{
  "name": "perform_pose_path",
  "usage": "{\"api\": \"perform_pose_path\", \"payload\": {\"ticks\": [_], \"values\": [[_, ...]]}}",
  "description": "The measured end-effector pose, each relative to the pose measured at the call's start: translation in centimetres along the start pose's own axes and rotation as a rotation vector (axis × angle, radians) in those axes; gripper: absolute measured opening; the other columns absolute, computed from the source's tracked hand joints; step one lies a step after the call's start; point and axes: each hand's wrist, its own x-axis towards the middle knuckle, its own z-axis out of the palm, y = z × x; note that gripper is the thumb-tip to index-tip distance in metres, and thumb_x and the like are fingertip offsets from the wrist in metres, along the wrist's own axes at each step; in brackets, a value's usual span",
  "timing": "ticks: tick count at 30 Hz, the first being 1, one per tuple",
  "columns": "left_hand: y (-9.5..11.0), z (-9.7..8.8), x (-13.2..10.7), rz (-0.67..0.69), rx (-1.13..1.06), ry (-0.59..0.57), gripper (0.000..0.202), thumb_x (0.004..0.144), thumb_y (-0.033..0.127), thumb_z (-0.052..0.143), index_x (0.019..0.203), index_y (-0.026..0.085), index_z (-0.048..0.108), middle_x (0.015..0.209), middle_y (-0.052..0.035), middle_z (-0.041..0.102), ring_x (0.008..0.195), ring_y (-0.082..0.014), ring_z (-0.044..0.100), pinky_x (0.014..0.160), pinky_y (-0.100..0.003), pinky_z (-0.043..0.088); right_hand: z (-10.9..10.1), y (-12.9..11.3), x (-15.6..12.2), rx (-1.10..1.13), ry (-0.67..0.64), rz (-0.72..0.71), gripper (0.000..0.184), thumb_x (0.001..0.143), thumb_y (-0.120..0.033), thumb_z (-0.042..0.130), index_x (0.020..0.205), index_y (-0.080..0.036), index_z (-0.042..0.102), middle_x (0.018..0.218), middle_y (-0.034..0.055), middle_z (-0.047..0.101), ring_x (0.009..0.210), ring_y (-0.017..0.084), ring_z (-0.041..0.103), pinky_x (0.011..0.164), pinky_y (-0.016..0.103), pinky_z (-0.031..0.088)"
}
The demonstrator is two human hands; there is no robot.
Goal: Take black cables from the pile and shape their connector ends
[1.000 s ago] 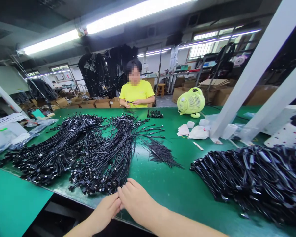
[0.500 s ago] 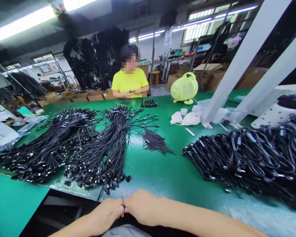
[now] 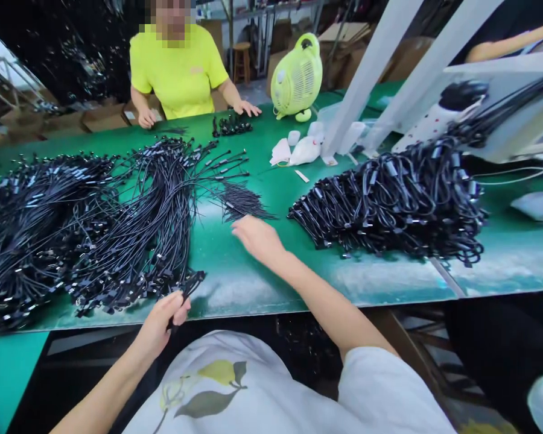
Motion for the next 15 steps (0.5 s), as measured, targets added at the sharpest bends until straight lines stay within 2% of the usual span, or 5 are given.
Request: {"api": "perform_pose_path", "payload": {"ticks": [1, 3, 6, 10, 15], "values": [[0.3, 0.1, 0.0, 0.008, -0.036, 0.013, 0.043, 0.077, 0.055, 0.063, 0.073, 0.014, 0.057, 0.05, 0.0065, 0.036, 0.05, -0.0074, 0.027, 0.052, -0.024, 0.019, 0.0, 2.0, 1.2, -0.116, 0.061, 0.137, 0.03, 0.1, -0.022, 0.039, 0.118, -0.015, 0.062, 0.118, 0.0111, 0.061, 0.106, 0.021, 0.055, 0.09, 0.031, 0.042], [0.6, 0.4, 0.1, 0.02, -0.066, 0.01, 0.044, 0.076, 0.056, 0.065, 0.072, 0.013, 0.056, 0.05, 0.0062, 0.037, 0.05, -0.0072, 0.028, 0.052, -0.024, 0.019, 0.5, 5.2, 3.2, -0.267, 0.084, 0.285, 0.029, 0.097, -0.019, 0.043, 0.118, -0.012, 0.062, 0.123, 0.0153, 0.057, 0.104, 0.024, 0.055, 0.085, 0.032, 0.043], [0.5, 0.8, 0.2, 0.033, -0.084, 0.013, 0.045, 0.077, 0.056, 0.065, 0.073, 0.013, 0.057, 0.051, 0.0059, 0.038, 0.051, -0.0071, 0.03, 0.053, -0.024, 0.02, 1.3, 7.6, 4.8, -0.317, 0.071, 0.298, 0.022, 0.094, -0.019, 0.049, 0.104, -0.009, 0.066, 0.113, 0.0169, 0.06, 0.097, 0.024, 0.055, 0.078, 0.032, 0.042], [0.4, 0.8, 0.3, 0.042, -0.18, 0.046, 0.045, 0.076, 0.056, 0.067, 0.074, 0.013, 0.056, 0.052, 0.0066, 0.037, 0.049, -0.0059, 0.029, 0.052, -0.023, 0.02, 1.2, 7.7, 4.6, -0.356, 0.107, 0.291, 0.025, 0.096, -0.021, 0.043, 0.1, -0.012, 0.066, 0.108, 0.0142, 0.059, 0.094, 0.023, 0.053, 0.075, 0.031, 0.04], [1.2, 1.0, 0.9, 0.075, -0.291, 0.034, 0.041, 0.077, 0.051, 0.07, 0.075, 0.012, 0.056, 0.053, 0.0064, 0.038, 0.05, -0.005, 0.029, 0.05, -0.022, 0.021, 0.4, 7.0, 3.5, -0.393, 0.234, 0.272, 0.028, 0.096, -0.024, 0.04, 0.101, -0.014, 0.066, 0.106, 0.0133, 0.058, 0.091, 0.023, 0.051, 0.073, 0.032, 0.037]]}}
